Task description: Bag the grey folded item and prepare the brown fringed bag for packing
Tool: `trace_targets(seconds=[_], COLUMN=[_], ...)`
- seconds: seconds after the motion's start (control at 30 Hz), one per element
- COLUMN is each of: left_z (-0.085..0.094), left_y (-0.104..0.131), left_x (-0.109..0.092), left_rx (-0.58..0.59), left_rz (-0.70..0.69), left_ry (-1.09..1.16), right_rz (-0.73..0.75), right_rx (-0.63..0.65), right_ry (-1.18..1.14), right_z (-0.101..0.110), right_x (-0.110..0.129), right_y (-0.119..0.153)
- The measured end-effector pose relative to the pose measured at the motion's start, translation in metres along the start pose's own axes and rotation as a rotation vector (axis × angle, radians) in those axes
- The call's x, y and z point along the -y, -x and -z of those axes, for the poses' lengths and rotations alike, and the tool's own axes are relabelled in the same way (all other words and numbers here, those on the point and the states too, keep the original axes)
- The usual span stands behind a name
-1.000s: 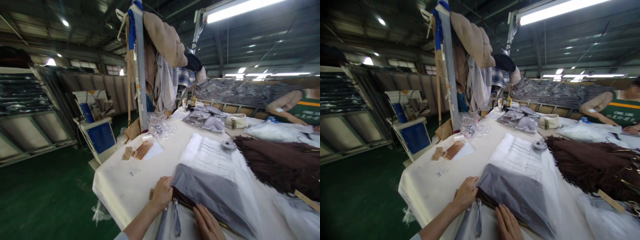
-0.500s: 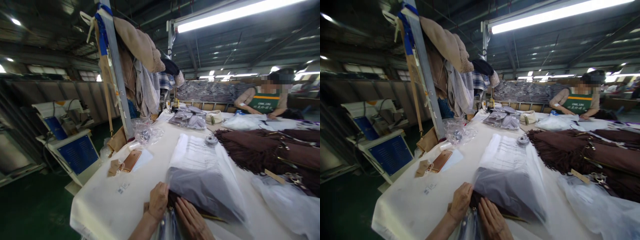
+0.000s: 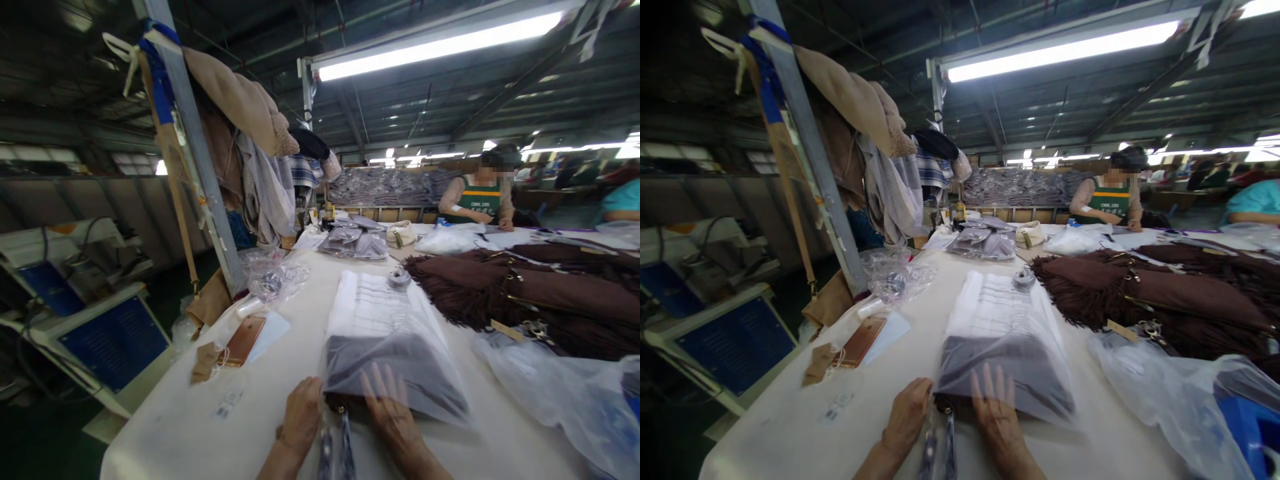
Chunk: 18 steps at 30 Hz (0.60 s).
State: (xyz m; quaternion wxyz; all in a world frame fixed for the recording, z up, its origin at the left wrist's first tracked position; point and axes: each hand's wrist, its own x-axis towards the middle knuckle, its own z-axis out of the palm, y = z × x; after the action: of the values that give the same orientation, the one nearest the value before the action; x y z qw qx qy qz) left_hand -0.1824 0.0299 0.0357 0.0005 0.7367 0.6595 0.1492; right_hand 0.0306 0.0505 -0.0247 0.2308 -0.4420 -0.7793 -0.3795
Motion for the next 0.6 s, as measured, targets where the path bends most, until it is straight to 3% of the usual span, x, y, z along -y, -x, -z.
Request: trace_targets(seconds=[0.17,0.37,0.5,0.6], left_z=[0.000,0.003,0.009,0.014], left_y=[0.001,0.000,-0.008,-0.009], left_x=[-0.006,-0.015,-0.015,-0.013], left_rx=[0.038,0.096,0.115,0.123], left_rz=[-0.054,-0.102,-0.015,0.108], left_ry=[-0.022,0.004,0.065,0.138], right_rz=[-0.031,-0.131,-0.157,-0.185], right_rx=[0.080,0.121,0.142,0.151], right_ry=[0.032,-0.028,-0.095,-0.164], right_z=[-0.015,-0.054,-0.069,-0.063], right_x=[-0.011,-0.022,-0.025,-0.028], right_y=[-0.005,-0.023,-0.037,-0.042])
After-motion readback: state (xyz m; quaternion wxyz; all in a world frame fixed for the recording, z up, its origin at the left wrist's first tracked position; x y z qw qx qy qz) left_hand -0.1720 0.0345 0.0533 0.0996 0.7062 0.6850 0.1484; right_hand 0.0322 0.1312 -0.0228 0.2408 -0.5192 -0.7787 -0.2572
